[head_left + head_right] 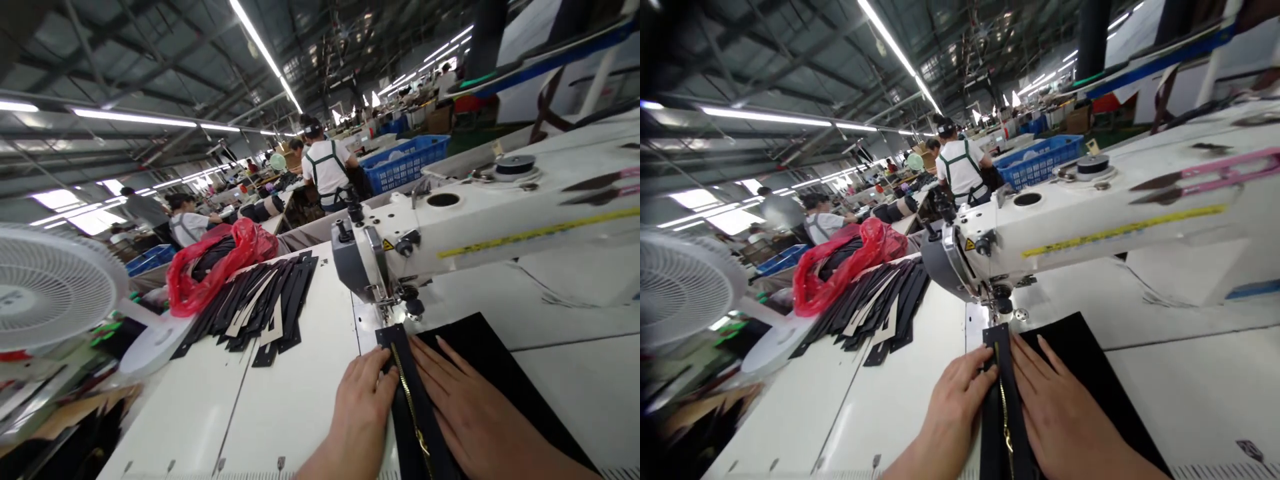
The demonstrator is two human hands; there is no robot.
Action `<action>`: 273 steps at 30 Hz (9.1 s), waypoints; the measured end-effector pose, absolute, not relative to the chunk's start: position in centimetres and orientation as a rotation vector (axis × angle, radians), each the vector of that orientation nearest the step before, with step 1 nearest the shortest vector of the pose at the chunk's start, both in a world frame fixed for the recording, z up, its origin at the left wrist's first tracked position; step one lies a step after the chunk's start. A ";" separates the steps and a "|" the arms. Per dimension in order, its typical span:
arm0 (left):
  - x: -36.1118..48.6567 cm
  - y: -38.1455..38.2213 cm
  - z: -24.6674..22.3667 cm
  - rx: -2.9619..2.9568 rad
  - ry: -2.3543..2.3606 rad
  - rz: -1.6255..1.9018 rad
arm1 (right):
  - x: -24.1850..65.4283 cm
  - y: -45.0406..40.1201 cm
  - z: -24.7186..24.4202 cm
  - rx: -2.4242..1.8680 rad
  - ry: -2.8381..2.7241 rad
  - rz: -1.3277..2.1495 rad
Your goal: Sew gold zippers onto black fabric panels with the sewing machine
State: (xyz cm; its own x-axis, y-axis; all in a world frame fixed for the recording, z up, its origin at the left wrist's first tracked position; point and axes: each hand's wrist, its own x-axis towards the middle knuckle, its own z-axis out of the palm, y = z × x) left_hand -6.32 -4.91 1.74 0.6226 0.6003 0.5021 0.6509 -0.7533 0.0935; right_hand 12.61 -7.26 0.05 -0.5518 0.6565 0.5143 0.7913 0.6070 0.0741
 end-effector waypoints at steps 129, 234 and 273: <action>-4.8 2.1 1.3 -2.861 -1.031 -0.890 | 14.5 -0.1 1.6 -1.156 -2.440 -0.088; -4.8 2.8 0.6 -2.738 -0.961 -0.844 | 13.5 1.5 1.9 -1.054 -2.182 -0.216; -4.8 3.8 -0.6 -2.757 -0.997 -0.852 | 14.3 2.4 -0.7 -1.157 -2.222 -0.225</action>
State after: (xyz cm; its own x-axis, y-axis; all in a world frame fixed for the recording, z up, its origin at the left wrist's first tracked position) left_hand -4.78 3.77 -0.64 0.6317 0.5637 0.5322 0.6131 -0.7834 0.1021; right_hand 14.34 2.41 -0.70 -0.4273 0.6829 0.5924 0.7880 0.6026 -0.1263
